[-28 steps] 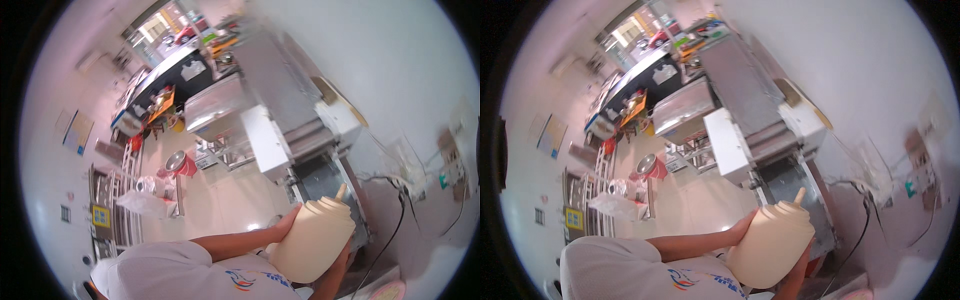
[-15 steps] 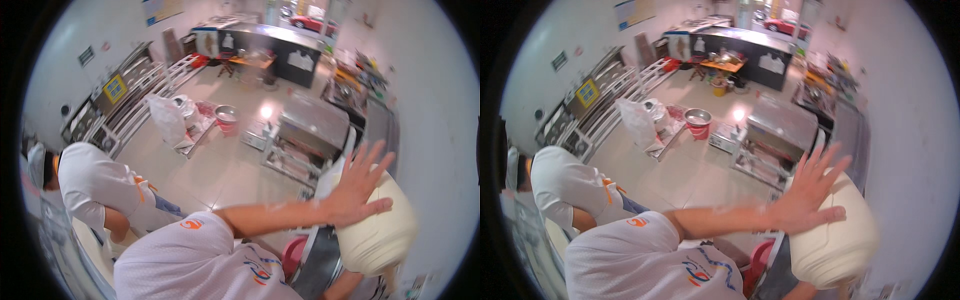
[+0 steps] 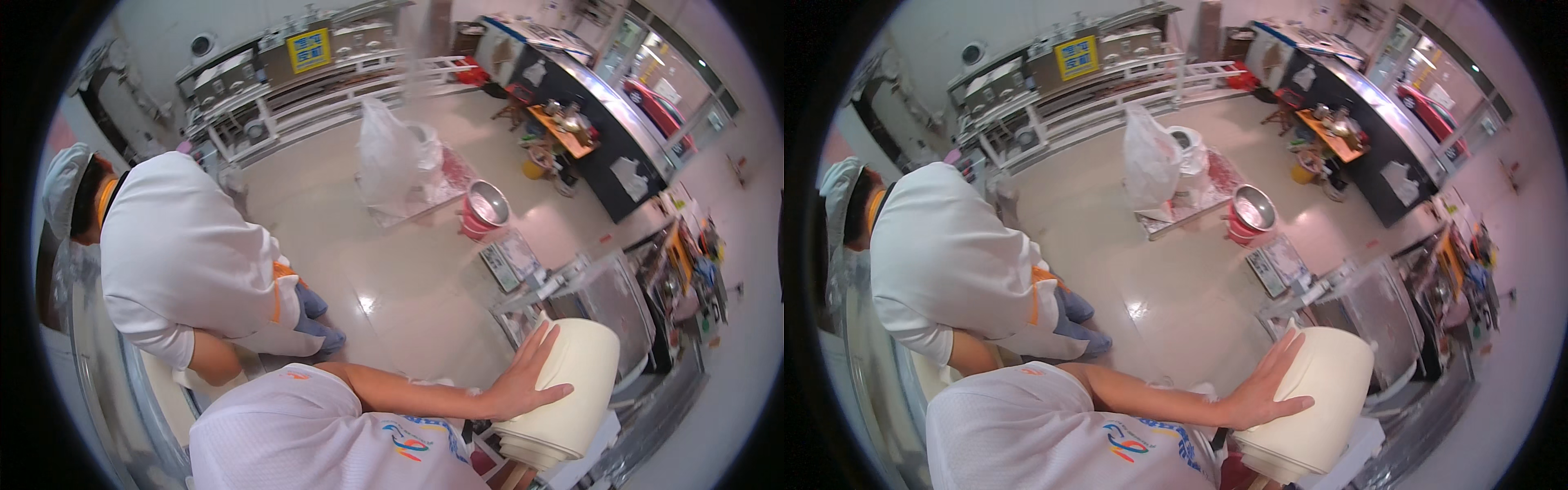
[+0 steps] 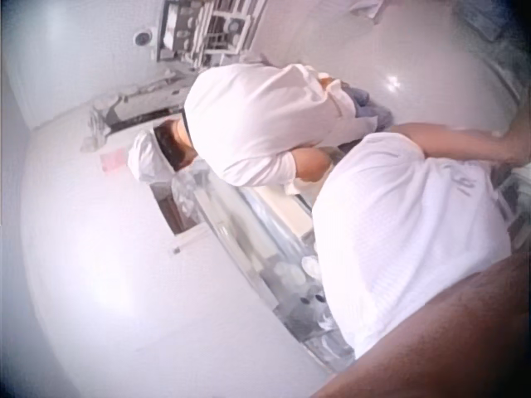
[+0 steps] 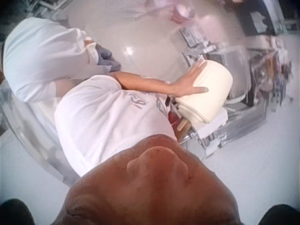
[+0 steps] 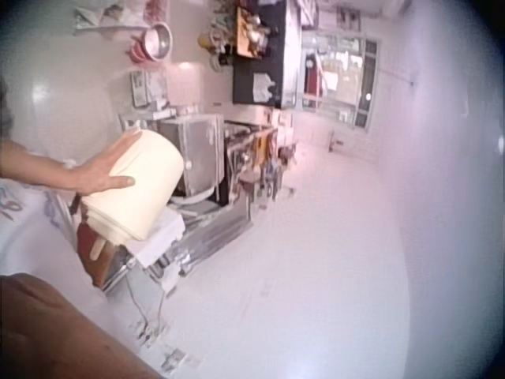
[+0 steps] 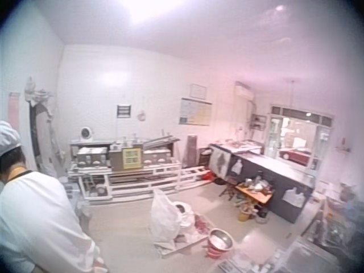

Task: The person processes dough through an automated roller machine and then handles individual dough sheets at a counter.

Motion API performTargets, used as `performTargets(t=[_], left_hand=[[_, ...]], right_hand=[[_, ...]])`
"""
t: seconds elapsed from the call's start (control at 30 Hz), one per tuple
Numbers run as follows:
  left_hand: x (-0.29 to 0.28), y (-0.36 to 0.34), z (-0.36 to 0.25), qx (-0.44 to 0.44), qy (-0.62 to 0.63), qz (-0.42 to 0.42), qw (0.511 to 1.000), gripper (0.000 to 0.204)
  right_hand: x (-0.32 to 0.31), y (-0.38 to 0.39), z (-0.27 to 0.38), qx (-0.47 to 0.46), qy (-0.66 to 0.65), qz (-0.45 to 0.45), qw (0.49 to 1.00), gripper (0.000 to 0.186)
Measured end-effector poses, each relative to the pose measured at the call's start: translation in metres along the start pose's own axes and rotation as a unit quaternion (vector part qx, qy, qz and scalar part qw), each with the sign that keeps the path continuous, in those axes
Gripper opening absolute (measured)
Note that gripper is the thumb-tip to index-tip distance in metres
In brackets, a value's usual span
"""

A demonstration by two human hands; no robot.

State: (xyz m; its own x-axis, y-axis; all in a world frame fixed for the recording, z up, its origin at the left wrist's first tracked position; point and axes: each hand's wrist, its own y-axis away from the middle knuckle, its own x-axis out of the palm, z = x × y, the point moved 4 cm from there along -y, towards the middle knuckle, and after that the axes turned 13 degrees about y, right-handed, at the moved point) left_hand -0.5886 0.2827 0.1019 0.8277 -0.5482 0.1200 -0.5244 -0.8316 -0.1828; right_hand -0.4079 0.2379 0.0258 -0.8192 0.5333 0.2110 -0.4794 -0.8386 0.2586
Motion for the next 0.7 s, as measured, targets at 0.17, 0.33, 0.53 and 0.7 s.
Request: performTargets(t=[0.17,0.33,0.53,0.7], left_hand=[[-0.130,-0.091,-0.023,0.107,-0.050,-0.104,0.988,0.108],[-0.289,-0.159,-0.057,0.153,-0.108,-0.231,0.955,0.110],[-0.512,-0.193,-0.051,0.133,0.368,-0.346,0.853,0.091],[-0.678,-0.192,-0.040,0.203,0.367,-0.407,0.812,0.087]], right_hand=[[0.120,-0.114,-0.010,0.025,0.011,0.100,0.995,0.063],[0.273,-0.223,-0.016,0.049,0.019,0.226,0.973,0.063],[0.544,-0.330,0.013,0.033,0.051,0.380,0.923,0.064],[0.783,-0.393,0.006,0.023,0.052,0.468,0.882,0.064]])
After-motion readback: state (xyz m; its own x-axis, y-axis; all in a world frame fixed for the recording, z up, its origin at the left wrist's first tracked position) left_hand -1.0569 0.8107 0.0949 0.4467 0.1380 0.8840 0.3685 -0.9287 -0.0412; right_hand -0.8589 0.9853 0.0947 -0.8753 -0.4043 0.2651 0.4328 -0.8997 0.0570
